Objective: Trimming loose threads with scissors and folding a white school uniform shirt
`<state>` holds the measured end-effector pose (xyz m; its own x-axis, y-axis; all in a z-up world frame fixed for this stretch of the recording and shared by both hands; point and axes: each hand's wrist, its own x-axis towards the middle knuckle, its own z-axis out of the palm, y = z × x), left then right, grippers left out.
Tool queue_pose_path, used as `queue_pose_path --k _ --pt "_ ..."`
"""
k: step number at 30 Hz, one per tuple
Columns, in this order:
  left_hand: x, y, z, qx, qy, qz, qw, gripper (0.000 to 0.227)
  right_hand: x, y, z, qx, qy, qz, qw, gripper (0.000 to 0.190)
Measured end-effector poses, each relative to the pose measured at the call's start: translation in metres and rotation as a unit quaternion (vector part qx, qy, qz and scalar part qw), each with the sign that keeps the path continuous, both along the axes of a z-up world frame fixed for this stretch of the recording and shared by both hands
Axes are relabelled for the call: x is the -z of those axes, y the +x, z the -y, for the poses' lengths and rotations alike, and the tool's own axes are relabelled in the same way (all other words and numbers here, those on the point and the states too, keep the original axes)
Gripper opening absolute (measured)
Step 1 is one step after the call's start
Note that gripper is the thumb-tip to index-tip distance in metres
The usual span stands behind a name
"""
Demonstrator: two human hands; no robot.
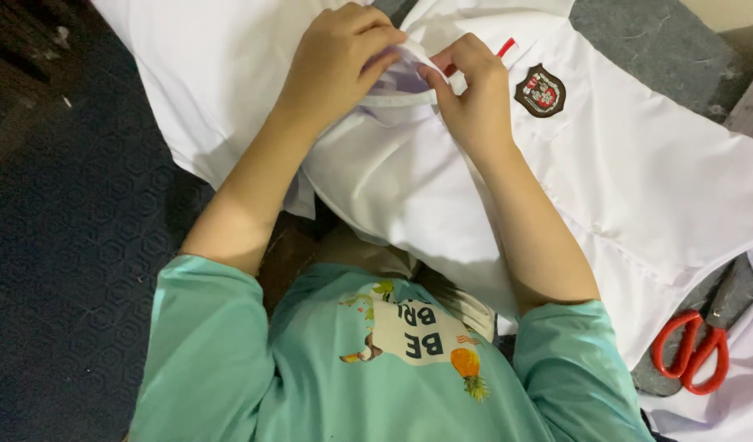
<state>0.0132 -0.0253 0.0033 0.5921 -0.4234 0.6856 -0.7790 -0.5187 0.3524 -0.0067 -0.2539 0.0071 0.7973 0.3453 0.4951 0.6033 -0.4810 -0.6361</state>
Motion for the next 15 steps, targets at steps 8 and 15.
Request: queue_pose_path --k 8,15 --pt "0.007 0.019 0.01 -0.062 0.014 0.049 0.997 0.005 -0.002 -0.002 -0.001 0.004 -0.051 0.164 0.985 0.009" --pt "-0.023 -0.012 0.011 -0.024 -0.052 0.011 0.998 0.01 -0.017 0.006 0.02 0.054 0.002 -0.157 0.986 0.03"
